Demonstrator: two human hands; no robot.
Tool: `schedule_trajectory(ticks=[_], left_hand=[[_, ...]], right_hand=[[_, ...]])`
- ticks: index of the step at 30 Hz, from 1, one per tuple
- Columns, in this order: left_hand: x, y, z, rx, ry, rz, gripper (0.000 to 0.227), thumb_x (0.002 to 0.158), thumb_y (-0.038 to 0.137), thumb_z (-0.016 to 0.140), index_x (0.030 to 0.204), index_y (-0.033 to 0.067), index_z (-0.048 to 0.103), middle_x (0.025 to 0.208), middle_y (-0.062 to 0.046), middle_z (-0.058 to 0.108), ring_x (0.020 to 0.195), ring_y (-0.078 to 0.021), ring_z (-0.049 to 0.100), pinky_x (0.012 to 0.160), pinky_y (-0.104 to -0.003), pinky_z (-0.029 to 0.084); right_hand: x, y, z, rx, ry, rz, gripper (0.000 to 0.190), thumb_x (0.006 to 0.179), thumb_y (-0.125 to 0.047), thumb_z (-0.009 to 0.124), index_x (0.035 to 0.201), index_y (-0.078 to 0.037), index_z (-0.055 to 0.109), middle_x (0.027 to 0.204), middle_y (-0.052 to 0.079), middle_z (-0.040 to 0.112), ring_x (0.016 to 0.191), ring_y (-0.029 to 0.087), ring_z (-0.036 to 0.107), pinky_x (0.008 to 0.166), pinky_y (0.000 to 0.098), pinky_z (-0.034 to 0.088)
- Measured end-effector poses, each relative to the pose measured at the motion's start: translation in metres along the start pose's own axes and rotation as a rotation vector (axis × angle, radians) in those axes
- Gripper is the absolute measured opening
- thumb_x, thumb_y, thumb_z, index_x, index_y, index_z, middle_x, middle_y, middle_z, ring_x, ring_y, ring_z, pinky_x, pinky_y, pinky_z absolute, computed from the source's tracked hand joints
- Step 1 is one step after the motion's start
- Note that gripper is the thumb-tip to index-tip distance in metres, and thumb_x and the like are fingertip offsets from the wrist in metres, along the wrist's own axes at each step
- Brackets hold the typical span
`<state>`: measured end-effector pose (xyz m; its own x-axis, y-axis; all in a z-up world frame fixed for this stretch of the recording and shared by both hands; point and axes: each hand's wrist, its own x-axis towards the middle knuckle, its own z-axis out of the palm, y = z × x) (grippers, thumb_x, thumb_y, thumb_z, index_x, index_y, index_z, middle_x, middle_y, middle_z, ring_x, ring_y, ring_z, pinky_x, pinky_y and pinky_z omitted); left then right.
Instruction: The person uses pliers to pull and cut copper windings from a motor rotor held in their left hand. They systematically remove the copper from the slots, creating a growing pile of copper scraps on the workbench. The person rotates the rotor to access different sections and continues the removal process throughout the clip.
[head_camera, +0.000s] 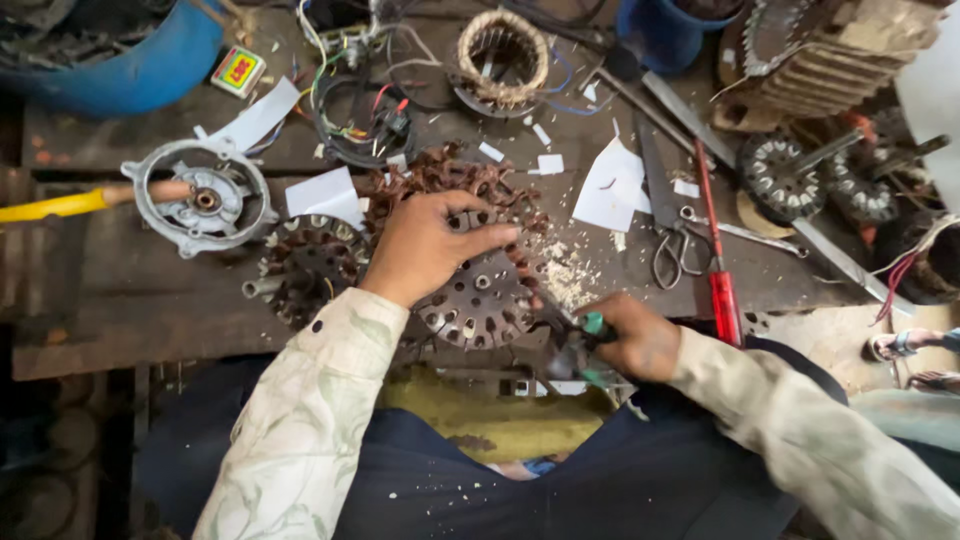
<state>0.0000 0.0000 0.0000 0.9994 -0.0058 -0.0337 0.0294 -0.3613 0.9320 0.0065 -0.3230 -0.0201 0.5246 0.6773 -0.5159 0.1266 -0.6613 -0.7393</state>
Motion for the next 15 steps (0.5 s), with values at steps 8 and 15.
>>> schedule_trajectory(ticks=[8, 15], left_hand=[[0.008, 0.004, 0.010, 0.057, 0.039, 0.000, 0.050, 0.078, 0.057, 0.079, 0.101, 0.0126, 0.082, 0.097, -0.009, 0.080, 0.085, -0.0243, 0.078, 0.082, -0.035, 0.058], [0.011, 0.015, 0.003, 0.147, 0.043, 0.080, 0.061, 0.078, 0.064, 0.078, 0.107, 0.0104, 0.080, 0.104, -0.014, 0.078, 0.093, -0.0285, 0.076, 0.085, -0.039, 0.056]], right_hand=[[-0.035, -0.045, 0.021, -0.745, 0.650, -0.473, 0.035, 0.059, -0.002, 0.064, 0.094, 0.000, 0.066, 0.107, 0.018, 0.070, 0.094, 0.033, 0.070, 0.081, 0.0432, 0.052], [-0.022, -0.065, -0.010, -0.829, 0.970, -0.108, 0.035, 0.076, -0.003, 0.066, 0.111, -0.003, 0.071, 0.132, 0.012, 0.065, 0.116, 0.033, 0.063, 0.103, 0.0494, 0.044]])
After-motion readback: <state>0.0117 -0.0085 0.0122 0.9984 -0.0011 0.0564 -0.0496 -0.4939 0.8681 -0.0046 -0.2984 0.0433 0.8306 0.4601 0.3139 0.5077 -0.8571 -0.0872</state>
